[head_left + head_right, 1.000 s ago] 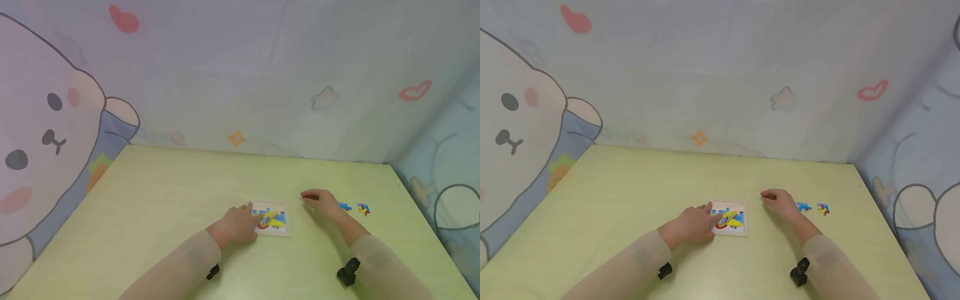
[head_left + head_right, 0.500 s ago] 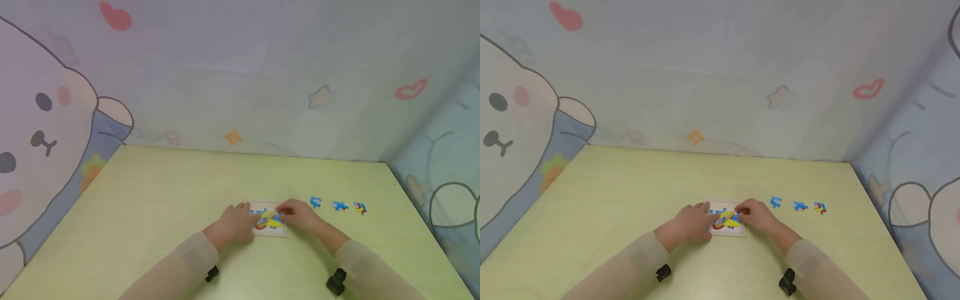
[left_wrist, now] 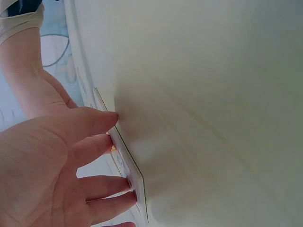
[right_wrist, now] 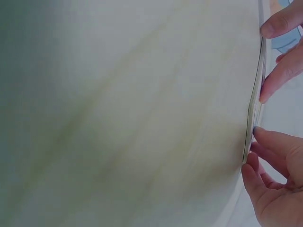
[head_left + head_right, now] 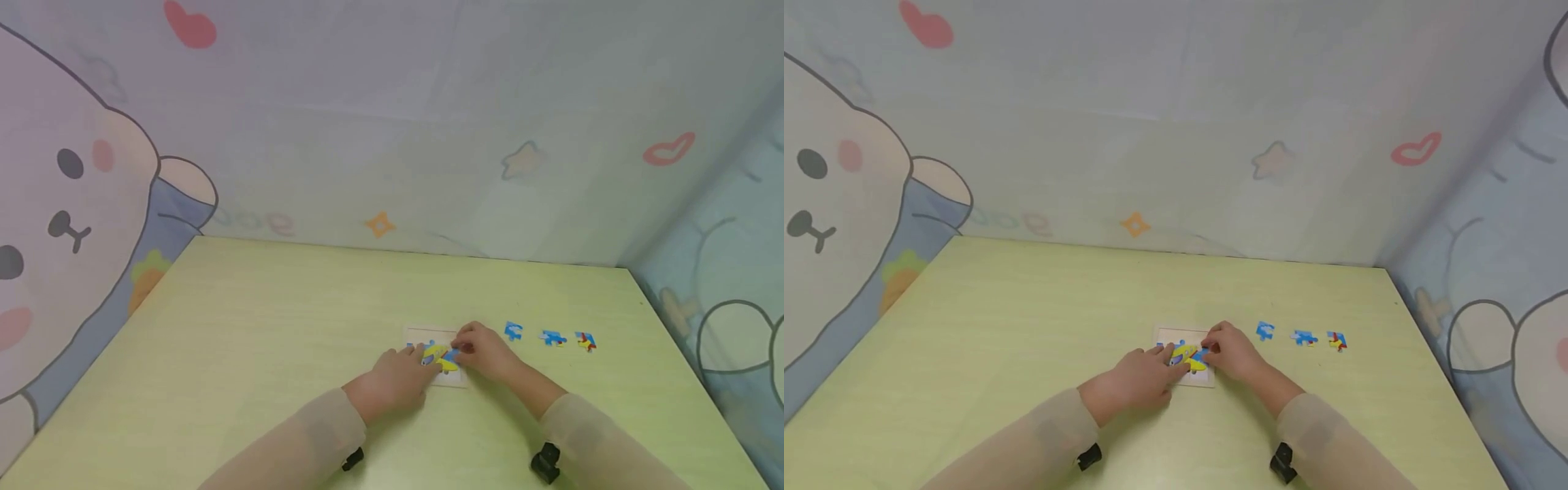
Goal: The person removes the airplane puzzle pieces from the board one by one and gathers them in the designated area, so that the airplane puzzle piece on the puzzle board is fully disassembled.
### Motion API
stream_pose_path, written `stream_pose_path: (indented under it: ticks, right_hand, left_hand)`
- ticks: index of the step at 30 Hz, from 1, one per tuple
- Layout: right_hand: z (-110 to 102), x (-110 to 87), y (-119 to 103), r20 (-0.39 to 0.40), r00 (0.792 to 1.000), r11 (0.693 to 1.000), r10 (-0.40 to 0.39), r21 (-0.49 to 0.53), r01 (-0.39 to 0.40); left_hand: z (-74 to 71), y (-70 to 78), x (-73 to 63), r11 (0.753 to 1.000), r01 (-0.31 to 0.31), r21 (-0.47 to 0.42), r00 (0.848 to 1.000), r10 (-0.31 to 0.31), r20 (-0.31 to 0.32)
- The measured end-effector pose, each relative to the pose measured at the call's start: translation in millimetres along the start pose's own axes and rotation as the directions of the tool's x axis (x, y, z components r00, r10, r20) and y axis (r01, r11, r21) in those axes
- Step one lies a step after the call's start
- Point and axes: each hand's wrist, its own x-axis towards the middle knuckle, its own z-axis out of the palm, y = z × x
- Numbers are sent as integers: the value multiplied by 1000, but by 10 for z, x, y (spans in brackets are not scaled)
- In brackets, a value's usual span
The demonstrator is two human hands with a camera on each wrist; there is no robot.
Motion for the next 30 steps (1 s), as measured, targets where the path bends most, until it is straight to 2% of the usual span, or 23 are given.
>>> stream_pose_path:
  ticks: [11, 21, 26, 30]
  right_hand:
    - [-27, 42, -52, 5, 999, 998, -40, -50, 40]
    - [-35, -3, -31, -11, 1000, 999, -25, -38, 25]
    - [-40, 22, -27, -3, 999, 999, -32, -32, 32]
    - [-59, 57, -33, 4, 1000, 1000, 9, -10, -9]
  left_hand:
    - [-4, -39, -5, 999, -6, -42, 999, 7, 36]
    - [24, 4, 28, 999, -40, 2, 999, 40, 29]
    - [8, 6, 15, 1000, -22, 1, 999, 22, 35]
    - [-6, 2, 10, 1000, -14, 0, 999, 14, 41]
